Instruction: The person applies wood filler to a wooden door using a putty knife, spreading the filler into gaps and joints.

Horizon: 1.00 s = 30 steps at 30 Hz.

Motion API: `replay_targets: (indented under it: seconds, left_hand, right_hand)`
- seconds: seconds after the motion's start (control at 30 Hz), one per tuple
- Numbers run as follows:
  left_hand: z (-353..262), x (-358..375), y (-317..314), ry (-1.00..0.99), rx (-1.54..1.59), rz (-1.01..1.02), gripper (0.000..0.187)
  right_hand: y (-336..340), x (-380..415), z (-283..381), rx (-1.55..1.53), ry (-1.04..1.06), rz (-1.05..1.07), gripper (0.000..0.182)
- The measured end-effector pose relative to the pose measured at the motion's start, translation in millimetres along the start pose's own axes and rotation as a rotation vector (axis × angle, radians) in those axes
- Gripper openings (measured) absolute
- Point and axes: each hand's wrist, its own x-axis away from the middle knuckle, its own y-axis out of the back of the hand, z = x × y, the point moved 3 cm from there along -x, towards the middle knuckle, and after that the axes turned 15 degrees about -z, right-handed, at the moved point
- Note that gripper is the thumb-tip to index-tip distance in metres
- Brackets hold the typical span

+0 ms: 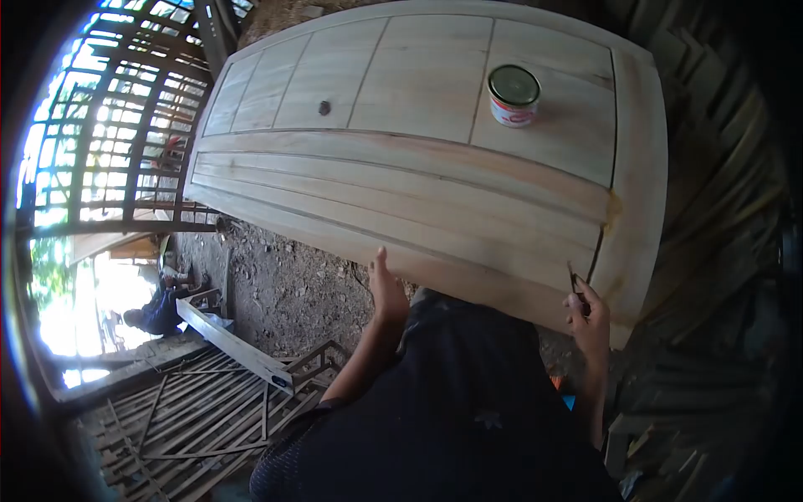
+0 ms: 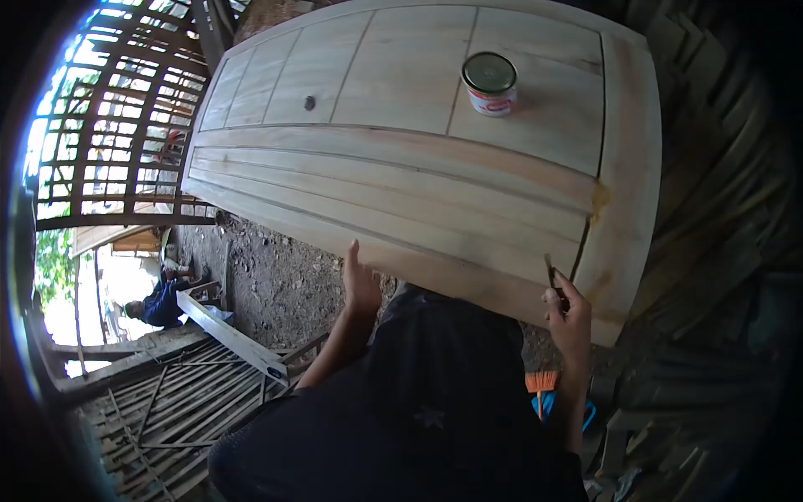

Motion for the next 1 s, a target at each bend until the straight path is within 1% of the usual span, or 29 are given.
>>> replay_targets:
  seconds: [0.03, 0.1, 0.13, 0.17, 0.23, 0.27, 0.3, 0.37, 0.4, 0.43, 0.47, 0.5, 0.57, 0.6, 0.63, 0.7, 0.73, 0.77, 0.8, 0.83, 0.87, 0.9, 0.93, 1.0]
  left_hand:
    - [-5, 10, -10, -0.009, 0.013, -0.005, 0.084]
    - [-17, 32, -31, -0.495, -0.165, -0.092, 0.081]
    - [-17, 26, -36, -0.521, -0.144, 0.020, 0.080]
    - [-19, 19, -39, -0.522, -0.120, 0.030, 0.080]
    - [-30, 13, -56, -0.611, -0.252, 0.266, 0.081]
    - [-37, 11, -68, -0.652, -0.390, 0.330, 0.087]
    - [-43, 4, -82, -0.647, -0.375, 0.357, 0.087]
    - [-49, -7, -127, -0.812, -0.732, 0.619, 0.093]
    - [-59, -3, -154, -0.919, -0.746, 0.695, 0.101]
    - [-66, -3, -182, -0.918, -0.720, 0.737, 0.101]
    - [-75, 2, -215, -1.154, -0.734, 0.817, 0.104]
    - [-83, 6, -247, -1.395, -0.738, 0.881, 0.106]
    - [-85, 4, -310, -1.612, -0.793, 0.904, 0.111]
    - [-78, -2, -339, -1.671, -0.839, 0.904, 0.114]
    - [-73, -5, -368, -1.666, -0.923, 0.915, 0.118]
    - [-81, 2, -406, -1.696, -1.139, 0.934, 0.121]
    - [-84, 5, -418, -1.713, -1.103, 0.972, 0.121]
    - [-83, 3, -430, -1.683, -1.279, 1.005, 0.119]
    - [-80, -1, -440, -1.646, -1.459, 1.028, 0.117]
    - [-78, -5, -450, -1.660, -1.436, 1.054, 0.117]
    - [-75, -13, -456, -1.622, -1.504, 1.061, 0.114]
    - [-72, -9, -463, -1.584, -1.572, 1.077, 0.111]
    - [-71, -9, -462, -1.585, -1.571, 1.088, 0.111]
    - [-72, -7, -455, -1.619, -1.571, 1.055, 0.105]
  right_hand:
    - [-4, -7, 4, -0.002, 0.012, 0.011, 0.039]
    - [-9, -17, 16, 0.014, 0.020, -0.025, 0.040]
    - [-14, -21, 20, 0.033, 0.018, -0.025, 0.042]
    - [-20, -23, 27, 0.039, 0.041, -0.034, 0.042]
    - [-38, -18, 42, -0.039, -0.037, -0.052, 0.043]
    - [-50, -16, 48, -0.065, -0.042, -0.055, 0.045]
    - [-60, -13, 54, -0.057, -0.031, -0.082, 0.045]
    - [-82, -4, 59, -0.061, -0.067, -0.165, 0.043]
    - [-91, 0, 61, -0.053, -0.052, -0.208, 0.043]
    - [-101, 7, 61, -0.054, -0.058, -0.181, 0.042]
    - [-110, 14, 62, -0.056, -0.064, -0.151, 0.040]
    - [-118, 21, 68, -0.048, -0.054, -0.187, 0.040]
    - [-136, 38, 78, -0.081, 0.012, -0.228, 0.038]
    - [-143, 47, 80, -0.073, 0.019, -0.267, 0.038]
    - [-148, 57, 78, -0.073, 0.000, -0.314, 0.039]
    - [-149, 79, 75, -0.071, -0.016, -0.408, 0.039]
    - [-151, 89, 71, -0.058, -0.068, -0.449, 0.040]
    - [-151, 98, 66, -0.048, -0.121, -0.485, 0.040]
    - [-151, 108, 60, -0.047, -0.115, -0.520, 0.040]
    - [-151, 117, 51, -0.098, -0.176, -0.573, 0.041]
    - [-150, 123, 43, -0.151, -0.240, -0.619, 0.041]
    - [-147, 126, 45, -0.152, -0.245, -0.648, 0.041]
    - [-147, 131, 47, -0.192, -0.253, -0.671, 0.041]
    - [-144, 131, 50, -0.238, -0.264, -0.699, 0.041]
